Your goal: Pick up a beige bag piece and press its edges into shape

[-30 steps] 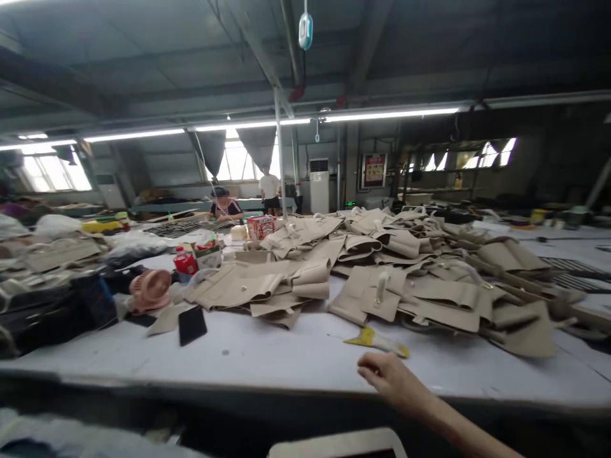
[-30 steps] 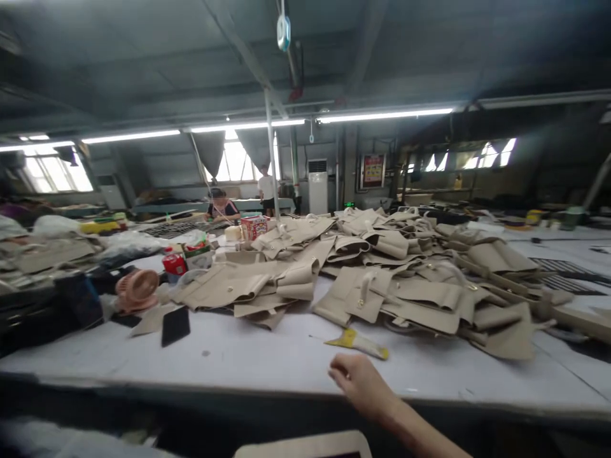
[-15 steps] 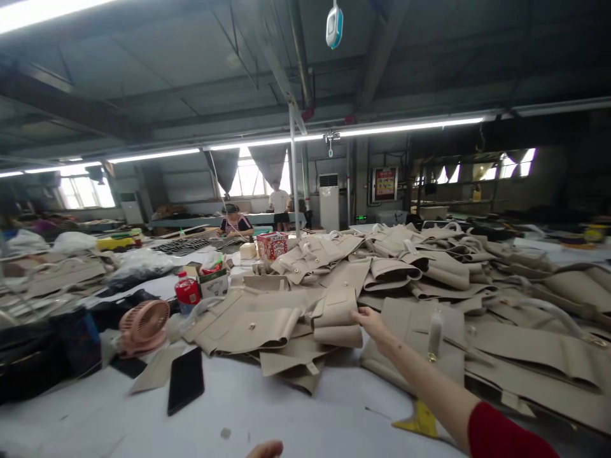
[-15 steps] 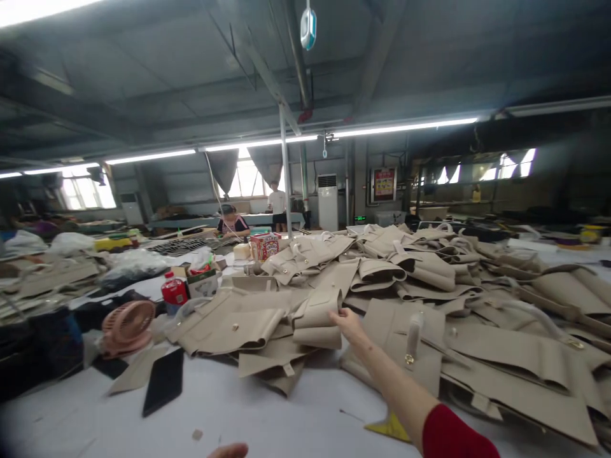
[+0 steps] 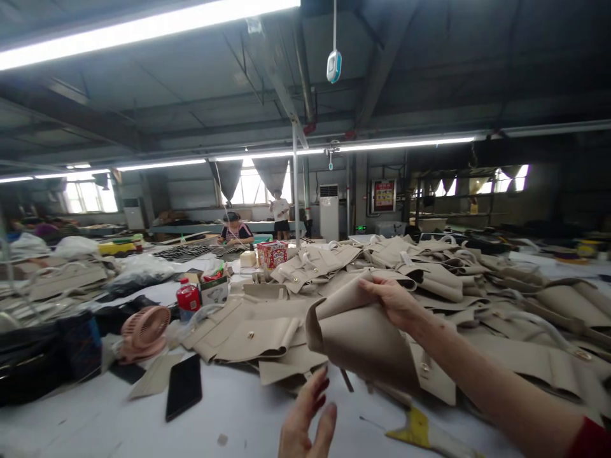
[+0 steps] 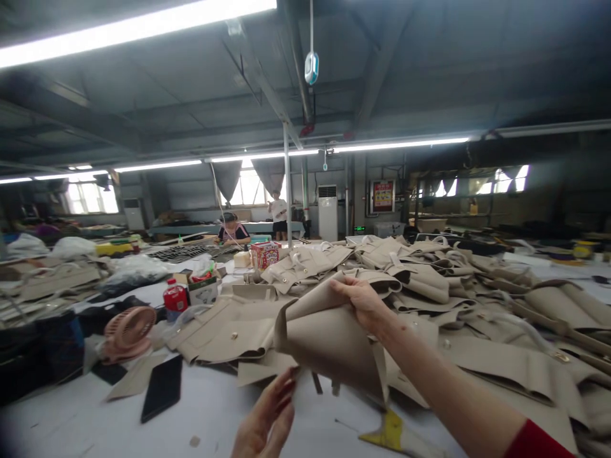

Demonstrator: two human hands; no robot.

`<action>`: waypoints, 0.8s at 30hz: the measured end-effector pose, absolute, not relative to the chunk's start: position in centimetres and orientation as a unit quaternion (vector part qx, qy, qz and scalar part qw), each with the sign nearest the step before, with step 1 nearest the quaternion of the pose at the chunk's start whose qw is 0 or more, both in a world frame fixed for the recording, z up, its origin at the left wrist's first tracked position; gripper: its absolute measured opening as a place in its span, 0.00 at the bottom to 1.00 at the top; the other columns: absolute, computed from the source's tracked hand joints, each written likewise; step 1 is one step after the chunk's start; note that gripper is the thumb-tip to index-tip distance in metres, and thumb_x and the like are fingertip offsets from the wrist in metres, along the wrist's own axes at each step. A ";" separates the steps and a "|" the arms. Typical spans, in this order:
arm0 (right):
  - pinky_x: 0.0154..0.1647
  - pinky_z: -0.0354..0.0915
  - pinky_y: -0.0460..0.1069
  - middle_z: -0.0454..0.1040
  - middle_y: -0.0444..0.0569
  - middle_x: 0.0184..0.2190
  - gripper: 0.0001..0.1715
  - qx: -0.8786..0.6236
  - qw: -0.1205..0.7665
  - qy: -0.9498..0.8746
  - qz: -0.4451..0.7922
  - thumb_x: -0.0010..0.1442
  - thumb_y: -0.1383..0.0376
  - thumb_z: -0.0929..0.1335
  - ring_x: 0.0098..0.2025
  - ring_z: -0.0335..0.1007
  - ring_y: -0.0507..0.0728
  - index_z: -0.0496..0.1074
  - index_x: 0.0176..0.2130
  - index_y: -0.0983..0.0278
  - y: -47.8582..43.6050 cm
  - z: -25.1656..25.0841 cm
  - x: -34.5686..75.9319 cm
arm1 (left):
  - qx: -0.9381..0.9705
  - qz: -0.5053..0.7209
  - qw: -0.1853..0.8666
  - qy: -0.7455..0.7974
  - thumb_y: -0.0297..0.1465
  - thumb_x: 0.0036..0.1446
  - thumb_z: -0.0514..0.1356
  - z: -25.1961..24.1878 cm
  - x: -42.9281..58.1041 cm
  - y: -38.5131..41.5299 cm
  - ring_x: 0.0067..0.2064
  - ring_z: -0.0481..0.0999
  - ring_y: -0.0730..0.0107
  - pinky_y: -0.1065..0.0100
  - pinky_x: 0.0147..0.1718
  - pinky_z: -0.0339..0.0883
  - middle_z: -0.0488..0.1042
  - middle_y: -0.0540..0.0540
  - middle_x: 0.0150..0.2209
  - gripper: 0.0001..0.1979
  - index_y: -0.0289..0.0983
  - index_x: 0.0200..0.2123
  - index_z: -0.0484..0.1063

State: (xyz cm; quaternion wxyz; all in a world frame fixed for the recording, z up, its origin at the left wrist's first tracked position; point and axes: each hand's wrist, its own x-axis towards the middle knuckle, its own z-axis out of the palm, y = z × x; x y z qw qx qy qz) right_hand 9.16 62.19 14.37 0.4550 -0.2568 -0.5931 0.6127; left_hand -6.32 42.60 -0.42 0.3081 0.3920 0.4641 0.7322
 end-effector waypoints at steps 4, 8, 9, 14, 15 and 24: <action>0.32 0.67 0.47 0.79 0.48 0.29 0.21 -0.256 0.437 -0.586 0.633 0.46 0.55 0.79 0.30 0.73 0.55 0.77 0.35 0.66 54.1 15.6 13.4 | 0.283 0.771 0.409 0.398 0.49 0.50 0.69 3.9 -2.1 39.2 0.61 0.68 0.49 0.57 0.66 0.55 0.76 0.40 0.54 0.30 0.36 0.50 0.77; 0.31 0.65 0.45 0.79 0.48 0.29 0.20 -0.263 0.398 -0.604 0.638 0.46 0.56 0.79 0.29 0.71 0.53 0.78 0.33 0.68 45.6 14.1 16.6 | 0.176 0.747 0.549 0.332 0.50 0.53 0.66 6.6 -0.2 34.3 0.55 0.75 0.48 0.56 0.55 0.70 0.80 0.40 0.47 0.29 0.36 0.50 0.76; 0.32 0.64 0.44 0.79 0.48 0.29 0.20 -0.265 0.381 -0.623 0.630 0.48 0.56 0.78 0.30 0.72 0.53 0.78 0.33 0.68 43.4 13.6 17.2 | 0.161 0.732 0.571 0.334 0.49 0.53 0.67 7.1 0.1 33.1 0.52 0.77 0.48 0.56 0.52 0.73 0.81 0.40 0.45 0.29 0.36 0.51 0.75; 0.40 0.68 0.47 0.80 0.48 0.37 0.18 -0.206 0.235 -0.697 0.645 0.57 0.57 0.74 0.39 0.75 0.57 0.79 0.44 0.65 34.5 13.2 21.5 | 0.154 0.678 0.593 0.406 0.32 0.50 0.71 7.5 1.1 29.0 0.43 0.82 0.52 0.60 0.43 0.77 0.81 0.41 0.41 0.27 0.33 0.53 0.73; 0.41 0.68 0.48 0.80 0.49 0.38 0.18 -0.191 0.229 -0.706 0.642 0.58 0.57 0.73 0.39 0.75 0.58 0.79 0.45 0.64 33.7 13.4 23.0 | 0.152 0.671 0.595 0.416 0.30 0.50 0.71 7.3 1.1 28.4 0.42 0.82 0.53 0.61 0.42 0.77 0.81 0.42 0.41 0.28 0.34 0.54 0.72; 0.41 0.70 0.47 0.81 0.50 0.34 0.25 -0.380 0.531 -0.414 0.635 0.53 0.45 0.75 0.37 0.76 0.56 0.78 0.36 0.64 38.3 2.2 33.9 | 0.064 0.608 0.626 0.484 0.32 0.52 0.69 3.9 0.6 24.7 0.19 0.77 0.63 0.70 0.19 0.72 0.79 0.48 0.22 0.30 0.36 0.59 0.69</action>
